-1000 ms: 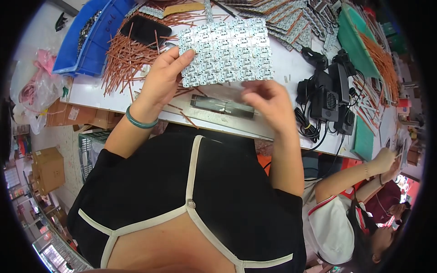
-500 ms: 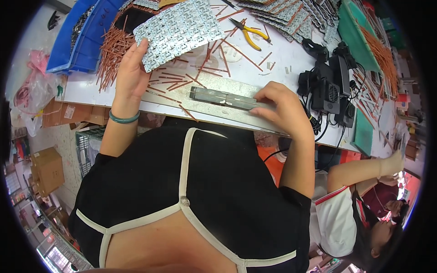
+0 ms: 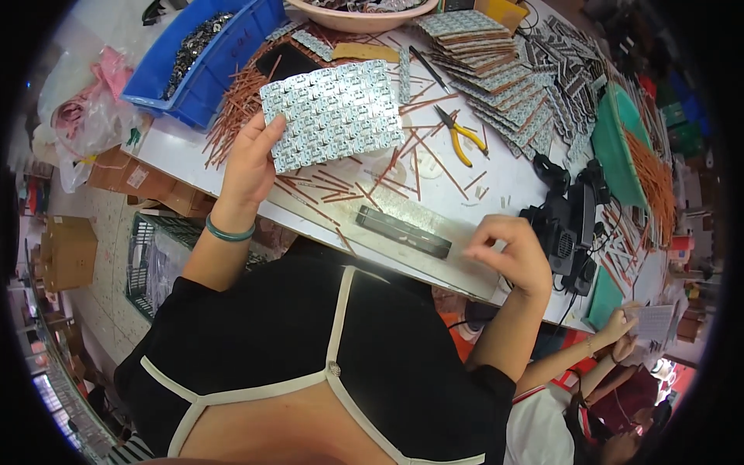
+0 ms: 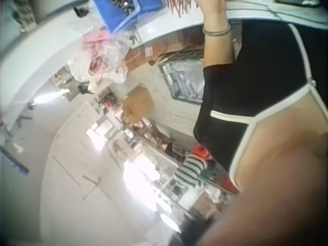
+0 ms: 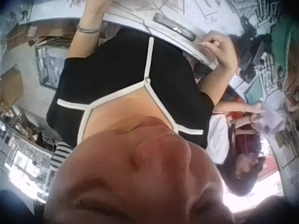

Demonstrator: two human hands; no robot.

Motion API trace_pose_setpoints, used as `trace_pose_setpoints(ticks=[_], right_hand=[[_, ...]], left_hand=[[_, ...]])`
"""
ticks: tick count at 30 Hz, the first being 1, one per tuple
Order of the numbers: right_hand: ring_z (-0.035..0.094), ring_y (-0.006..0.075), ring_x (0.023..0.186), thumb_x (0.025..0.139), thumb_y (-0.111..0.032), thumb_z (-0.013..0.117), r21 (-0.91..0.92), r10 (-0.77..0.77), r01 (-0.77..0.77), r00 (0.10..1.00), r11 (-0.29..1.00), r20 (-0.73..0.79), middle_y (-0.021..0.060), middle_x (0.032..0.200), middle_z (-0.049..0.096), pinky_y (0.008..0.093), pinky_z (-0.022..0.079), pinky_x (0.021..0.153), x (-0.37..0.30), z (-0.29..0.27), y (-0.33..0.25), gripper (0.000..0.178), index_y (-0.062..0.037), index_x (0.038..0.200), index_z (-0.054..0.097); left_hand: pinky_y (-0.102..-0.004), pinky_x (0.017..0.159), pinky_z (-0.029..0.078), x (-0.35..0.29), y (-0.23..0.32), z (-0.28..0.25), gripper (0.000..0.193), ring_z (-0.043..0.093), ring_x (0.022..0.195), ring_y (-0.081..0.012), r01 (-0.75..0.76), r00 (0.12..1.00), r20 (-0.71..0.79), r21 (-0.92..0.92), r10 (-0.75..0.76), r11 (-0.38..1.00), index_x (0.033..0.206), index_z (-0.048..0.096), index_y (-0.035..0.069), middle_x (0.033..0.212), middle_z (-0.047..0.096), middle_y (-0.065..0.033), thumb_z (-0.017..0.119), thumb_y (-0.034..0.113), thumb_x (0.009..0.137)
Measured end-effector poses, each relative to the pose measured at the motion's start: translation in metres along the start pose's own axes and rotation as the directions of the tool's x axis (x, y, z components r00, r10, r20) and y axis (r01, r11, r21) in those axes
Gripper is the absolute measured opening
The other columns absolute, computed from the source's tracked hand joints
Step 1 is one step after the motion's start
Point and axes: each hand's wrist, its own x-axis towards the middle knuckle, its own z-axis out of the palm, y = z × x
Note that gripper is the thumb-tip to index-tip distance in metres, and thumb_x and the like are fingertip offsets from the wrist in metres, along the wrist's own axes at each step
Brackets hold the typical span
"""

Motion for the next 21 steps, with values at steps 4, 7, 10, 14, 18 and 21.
trace_pose_setpoints(ticks=[4, 7, 10, 14, 18, 21], right_hand=[[0.054, 0.0095, 0.070, 0.072, -0.008, 0.070, -0.127, 0.099, -0.177, 0.881, 0.976, -0.463, 0.0034, 0.075, 0.060, 0.0248, 0.043, 0.063, 0.021, 0.007, -0.004, 0.022, 0.0005, 0.091, 0.065], [0.055, 0.0097, 0.078, 0.077, -0.008, 0.066, 0.045, 0.027, -0.003, 0.842, 0.999, -0.539, 0.0062, 0.095, 0.060, 0.0238, 0.045, 0.074, 0.041, 0.025, 0.000, 0.046, -0.0009, 0.121, 0.055], [0.058, 0.0145, 0.084, 0.083, -0.015, 0.062, 0.561, 0.043, 0.247, 0.891, 0.790, -0.453, 0.0110, 0.110, 0.058, 0.0261, 0.045, 0.078, 0.042, 0.055, -0.008, 0.054, 0.0071, 0.127, 0.042], [0.061, 0.0177, 0.077, 0.085, -0.017, 0.061, 0.707, 0.170, 0.188, 0.899, 0.682, -0.403, 0.0132, 0.103, 0.062, 0.0268, 0.050, 0.065, 0.037, 0.063, -0.014, 0.046, 0.0082, 0.121, 0.045], [0.062, 0.0174, 0.073, 0.085, -0.016, 0.061, 0.700, 0.164, 0.218, 0.885, 0.680, -0.435, 0.0137, 0.099, 0.063, 0.0258, 0.051, 0.057, 0.032, 0.067, -0.012, 0.043, 0.0073, 0.119, 0.047], [0.062, 0.0174, 0.073, 0.085, -0.016, 0.060, 0.726, 0.180, 0.225, 0.883, 0.650, -0.434, 0.0137, 0.099, 0.063, 0.0260, 0.052, 0.057, 0.030, 0.070, -0.008, 0.043, 0.0073, 0.119, 0.047]], left_hand=[[-0.0267, 0.085, 0.047, -0.001, -0.002, 0.016, 0.027, 0.059, 0.096, -0.0121, -0.010, 0.997, 0.071, -0.033, 0.012, 0.999, 0.116, 0.055, -0.002, 0.110, 0.062, -0.0076, 0.055, 0.012, 0.092], [-0.0270, 0.087, 0.046, -0.006, -0.006, 0.027, 0.029, 0.058, 0.097, -0.0127, -0.019, 0.994, 0.108, -0.004, 0.019, 1.000, 0.117, 0.054, -0.003, 0.110, 0.062, -0.0075, 0.056, 0.011, 0.091], [-0.0274, 0.088, 0.045, -0.015, -0.006, 0.040, 0.030, 0.056, 0.099, -0.0114, -0.016, 0.959, 0.283, 0.123, -0.020, 0.992, 0.118, 0.053, -0.003, 0.110, 0.061, -0.0068, 0.055, 0.011, 0.092], [-0.0278, 0.090, 0.043, -0.019, -0.014, 0.047, 0.035, 0.054, 0.104, -0.0119, -0.003, 0.904, 0.428, 0.058, -0.022, 0.998, 0.124, 0.048, -0.004, 0.115, 0.059, -0.0078, 0.049, 0.018, 0.096], [-0.0289, 0.094, 0.041, -0.022, -0.023, 0.050, 0.042, 0.054, 0.108, -0.0140, 0.065, 0.881, 0.472, -0.054, -0.031, 0.996, 0.126, 0.046, -0.004, 0.119, 0.057, -0.0093, 0.046, 0.028, 0.097], [-0.0292, 0.094, 0.042, -0.022, -0.028, 0.049, 0.043, 0.054, 0.109, -0.0147, 0.090, 0.888, 0.455, -0.048, -0.058, 0.995, 0.126, 0.046, -0.004, 0.119, 0.057, -0.0097, 0.047, 0.029, 0.097]])
